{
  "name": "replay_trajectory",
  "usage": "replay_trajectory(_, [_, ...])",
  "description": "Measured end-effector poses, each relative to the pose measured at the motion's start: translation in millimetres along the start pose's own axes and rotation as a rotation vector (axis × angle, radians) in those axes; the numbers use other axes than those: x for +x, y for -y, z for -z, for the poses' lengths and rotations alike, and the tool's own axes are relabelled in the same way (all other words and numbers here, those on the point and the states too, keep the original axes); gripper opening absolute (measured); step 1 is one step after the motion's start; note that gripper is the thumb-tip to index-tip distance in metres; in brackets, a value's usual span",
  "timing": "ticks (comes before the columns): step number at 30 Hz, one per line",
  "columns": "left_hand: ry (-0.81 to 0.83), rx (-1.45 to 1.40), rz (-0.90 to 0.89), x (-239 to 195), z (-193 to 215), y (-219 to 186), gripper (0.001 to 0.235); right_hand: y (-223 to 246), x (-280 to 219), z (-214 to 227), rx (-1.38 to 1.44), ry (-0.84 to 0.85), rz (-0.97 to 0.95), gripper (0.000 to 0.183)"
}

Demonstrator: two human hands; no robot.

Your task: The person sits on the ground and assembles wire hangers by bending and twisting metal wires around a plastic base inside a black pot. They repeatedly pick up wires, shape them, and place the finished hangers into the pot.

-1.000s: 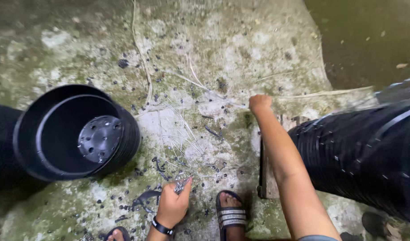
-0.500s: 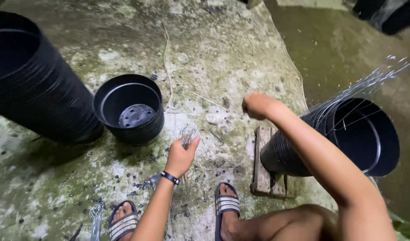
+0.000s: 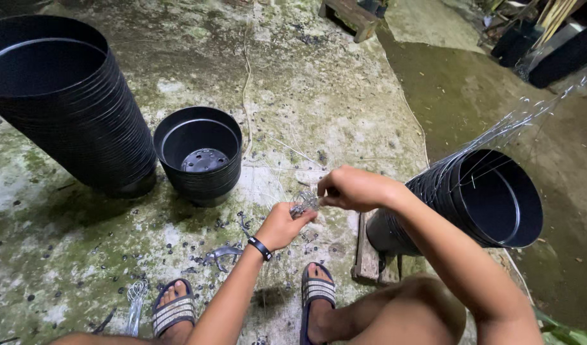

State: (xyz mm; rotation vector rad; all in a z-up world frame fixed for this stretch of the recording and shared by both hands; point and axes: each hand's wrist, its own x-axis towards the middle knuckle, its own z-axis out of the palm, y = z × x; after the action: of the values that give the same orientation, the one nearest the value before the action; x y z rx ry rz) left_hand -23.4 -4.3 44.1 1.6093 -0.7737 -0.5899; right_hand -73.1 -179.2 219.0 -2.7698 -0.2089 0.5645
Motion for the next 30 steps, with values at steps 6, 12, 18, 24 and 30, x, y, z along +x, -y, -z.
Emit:
replay_trajectory(6, [-0.169,-0.088,-0.052,1,-4,11,0.031,-9,-6,-12,0.156,-0.514,0.196,0.039])
replay_trajectory(12, [-0.291,-0.048,-0.023,0,-6,14,0.029,-24,-10,-26,0.154,-0.549,0.315,0.033])
replay_trajectory(18, [-0.325,-0.038,0.012,2,-11,21,0.029,-23,-1,-35,0.133,-0.497,0.167,0.033])
replay_trajectory(24, [-0.304,-0.107,0.022,6,-12,32,0.025,-18,0,-35,-0.104,-0.509,0.209,0.027])
replay_trajectory(30, [-0.24,-0.12,0.094,5,-5,41,0.023,-20,-1,-28,0.002,-0.559,0.367,0.02])
